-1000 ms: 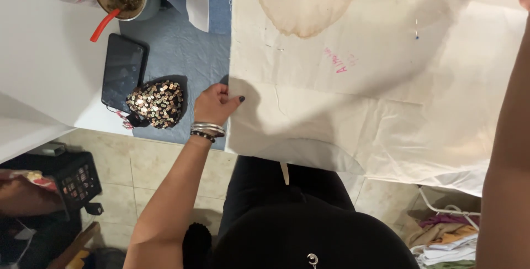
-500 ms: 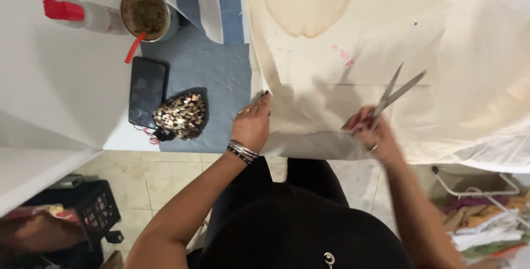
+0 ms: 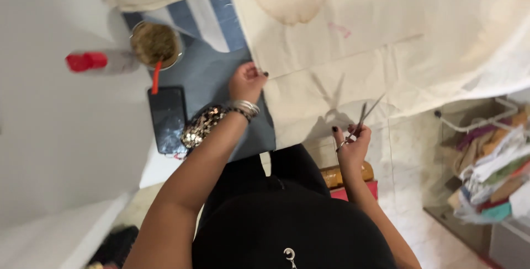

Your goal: The person pins a pattern onto a large piece of cream-colored fabric laid on a table. They then use scissors to cut the fabric along the pattern's outline. After cutting, the person removes the pins and folds the resulting fabric piece.

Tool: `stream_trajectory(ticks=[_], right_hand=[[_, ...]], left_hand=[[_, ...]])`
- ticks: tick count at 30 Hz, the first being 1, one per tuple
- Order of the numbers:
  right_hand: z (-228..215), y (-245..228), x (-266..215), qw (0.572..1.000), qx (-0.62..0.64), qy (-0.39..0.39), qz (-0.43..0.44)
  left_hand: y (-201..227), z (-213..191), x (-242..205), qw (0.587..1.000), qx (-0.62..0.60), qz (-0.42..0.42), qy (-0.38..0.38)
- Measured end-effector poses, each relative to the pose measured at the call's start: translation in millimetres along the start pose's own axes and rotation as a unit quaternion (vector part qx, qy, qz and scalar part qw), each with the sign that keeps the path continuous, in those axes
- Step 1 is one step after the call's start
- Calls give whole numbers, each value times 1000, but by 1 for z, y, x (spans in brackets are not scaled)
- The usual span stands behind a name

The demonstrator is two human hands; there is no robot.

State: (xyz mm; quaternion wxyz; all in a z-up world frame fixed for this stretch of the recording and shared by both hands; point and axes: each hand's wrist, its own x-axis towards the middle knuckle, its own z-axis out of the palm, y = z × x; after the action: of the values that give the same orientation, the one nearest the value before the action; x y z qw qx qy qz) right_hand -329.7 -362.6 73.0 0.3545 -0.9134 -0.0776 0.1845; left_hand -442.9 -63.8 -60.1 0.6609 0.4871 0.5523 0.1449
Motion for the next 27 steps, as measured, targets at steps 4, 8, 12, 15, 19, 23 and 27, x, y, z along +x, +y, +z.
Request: stream_trajectory(ticks=[4,8,12,15,19,23,27], right_hand=[[5,36,-4,985,117,74,107],[33,71,0,948,233,113,185],[42,68,5,863,388,113,303],[51,88,7,835,443,139,295],[44,86,5,822,470,166,275],[44,91,-13,828,460,235,218],[64,29,-84,861,419,245,152]], left_hand=[[-4,4,45,992,128,-8,15],[27,-16,47,987,110,-93,-73],[74,-25,16,984,91,-117,-99],[80,-31,0,983,100,-131,-81],[6,-55,30,983,78,-139,-95],[-14,-61,10,978,22,-180,-107],[-29,-72,13,970,34,-201,-130]])
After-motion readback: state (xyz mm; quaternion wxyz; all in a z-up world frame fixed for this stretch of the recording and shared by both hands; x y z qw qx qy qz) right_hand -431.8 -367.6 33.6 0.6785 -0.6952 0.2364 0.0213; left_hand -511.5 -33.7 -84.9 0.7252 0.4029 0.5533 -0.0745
